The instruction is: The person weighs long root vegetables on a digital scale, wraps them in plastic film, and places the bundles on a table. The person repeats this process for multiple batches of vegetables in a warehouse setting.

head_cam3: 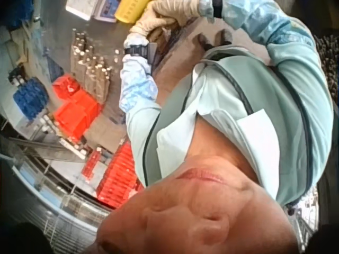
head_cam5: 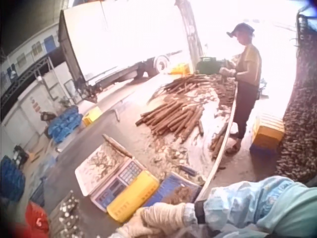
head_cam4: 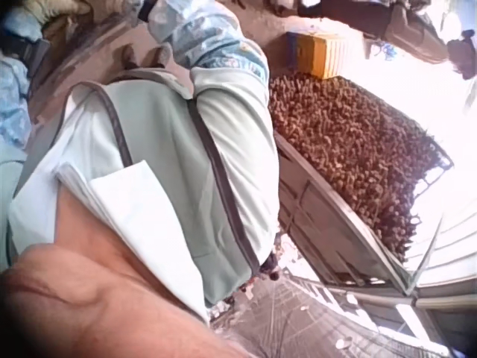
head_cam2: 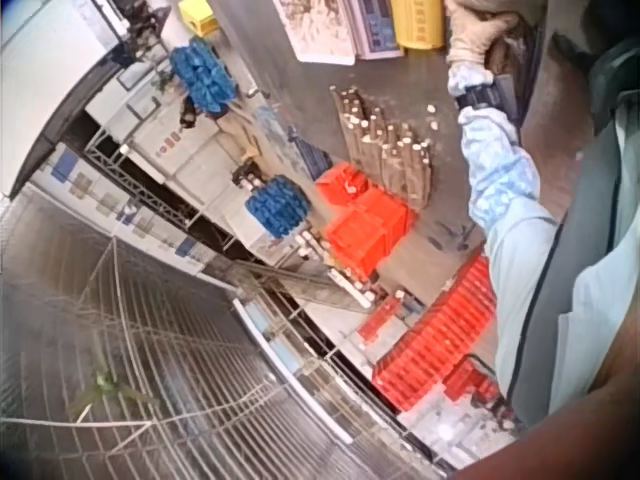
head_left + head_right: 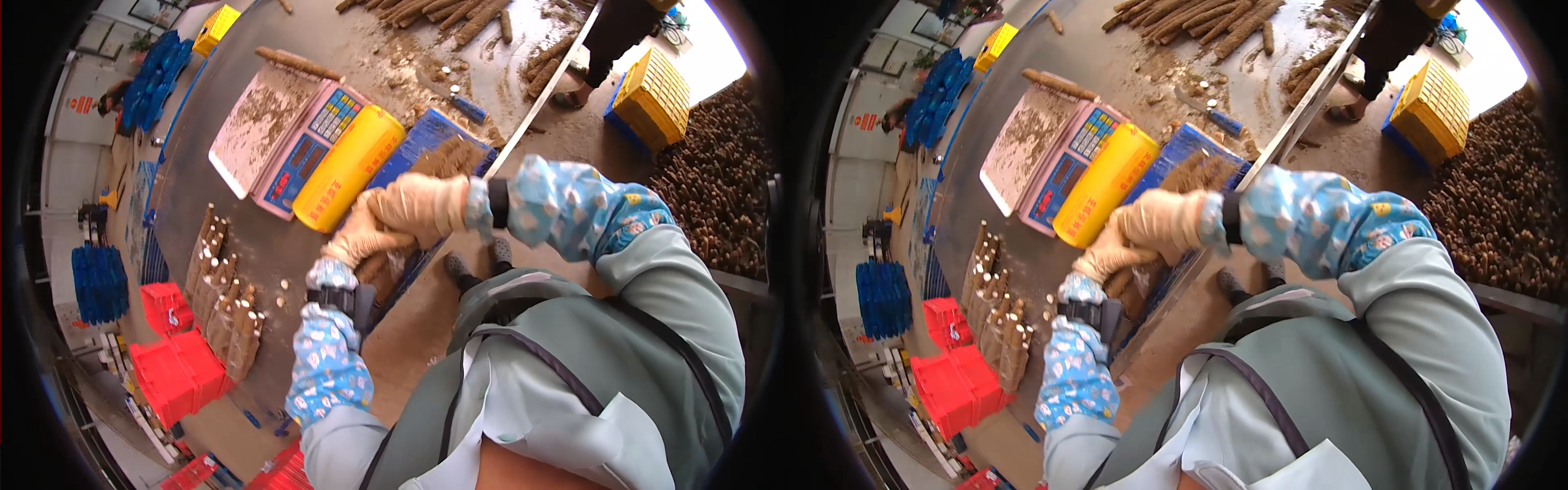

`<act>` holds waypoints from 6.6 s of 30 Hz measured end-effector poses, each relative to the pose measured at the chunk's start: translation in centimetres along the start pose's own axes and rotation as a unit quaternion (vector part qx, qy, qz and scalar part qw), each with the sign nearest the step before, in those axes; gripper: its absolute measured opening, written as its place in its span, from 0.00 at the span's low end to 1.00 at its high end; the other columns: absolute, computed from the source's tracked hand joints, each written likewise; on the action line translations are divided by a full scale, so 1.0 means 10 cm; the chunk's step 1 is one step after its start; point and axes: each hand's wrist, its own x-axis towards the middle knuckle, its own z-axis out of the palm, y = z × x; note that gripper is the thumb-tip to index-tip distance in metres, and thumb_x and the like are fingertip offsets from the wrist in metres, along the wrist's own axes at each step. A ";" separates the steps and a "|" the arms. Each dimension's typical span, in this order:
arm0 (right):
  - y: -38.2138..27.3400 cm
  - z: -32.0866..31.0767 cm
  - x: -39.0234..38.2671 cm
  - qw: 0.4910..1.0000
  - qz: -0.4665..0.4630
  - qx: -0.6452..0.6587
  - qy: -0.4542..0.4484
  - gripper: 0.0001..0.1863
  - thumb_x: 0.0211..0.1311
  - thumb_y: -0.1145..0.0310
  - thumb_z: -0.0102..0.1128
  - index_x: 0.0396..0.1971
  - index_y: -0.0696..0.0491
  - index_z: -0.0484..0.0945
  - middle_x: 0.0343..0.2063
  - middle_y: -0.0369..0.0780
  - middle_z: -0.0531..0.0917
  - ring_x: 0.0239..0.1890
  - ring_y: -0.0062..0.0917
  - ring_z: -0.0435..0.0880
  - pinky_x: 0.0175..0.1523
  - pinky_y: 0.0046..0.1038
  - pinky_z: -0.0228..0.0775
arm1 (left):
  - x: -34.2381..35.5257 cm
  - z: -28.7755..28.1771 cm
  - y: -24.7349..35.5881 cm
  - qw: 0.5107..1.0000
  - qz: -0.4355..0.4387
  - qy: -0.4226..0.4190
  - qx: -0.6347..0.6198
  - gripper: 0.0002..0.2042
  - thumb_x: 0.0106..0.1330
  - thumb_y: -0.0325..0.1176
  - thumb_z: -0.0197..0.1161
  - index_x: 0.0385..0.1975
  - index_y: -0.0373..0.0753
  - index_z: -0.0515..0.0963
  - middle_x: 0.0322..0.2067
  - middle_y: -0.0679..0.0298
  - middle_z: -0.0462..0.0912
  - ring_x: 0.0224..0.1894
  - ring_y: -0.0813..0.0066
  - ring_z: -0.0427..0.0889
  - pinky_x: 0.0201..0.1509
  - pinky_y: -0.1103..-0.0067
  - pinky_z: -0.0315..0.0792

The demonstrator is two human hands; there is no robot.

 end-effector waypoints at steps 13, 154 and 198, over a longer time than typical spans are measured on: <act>0.54 -0.24 1.07 0.908 0.023 0.170 -0.382 0.38 0.27 0.52 0.85 0.43 0.56 0.83 0.41 0.45 0.88 0.48 0.36 0.87 0.53 0.33 0.78 | -0.21 0.33 0.40 0.786 -0.129 0.302 0.525 0.51 0.37 0.51 0.85 0.62 0.33 0.67 0.54 0.47 0.79 0.59 0.50 0.78 0.65 0.62 0.70; 0.17 -0.19 0.19 0.975 -0.090 -0.199 -0.032 0.48 0.31 0.52 0.82 0.57 0.57 0.77 0.44 0.44 0.85 0.47 0.38 0.85 0.51 0.38 0.78 | -0.14 -0.19 0.21 0.970 -0.179 0.020 0.162 0.46 0.43 0.56 0.84 0.64 0.40 0.76 0.58 0.59 0.83 0.59 0.62 0.80 0.65 0.69 0.71; 0.36 -0.26 1.13 0.970 -0.155 0.070 -0.175 0.59 0.28 0.51 0.90 0.68 0.50 0.71 0.57 0.45 0.83 0.61 0.38 0.79 0.65 0.34 0.70 | -0.47 -0.04 0.35 0.862 -0.158 0.244 0.415 0.50 0.39 0.52 0.81 0.66 0.38 0.70 0.53 0.45 0.83 0.58 0.50 0.82 0.62 0.63 0.76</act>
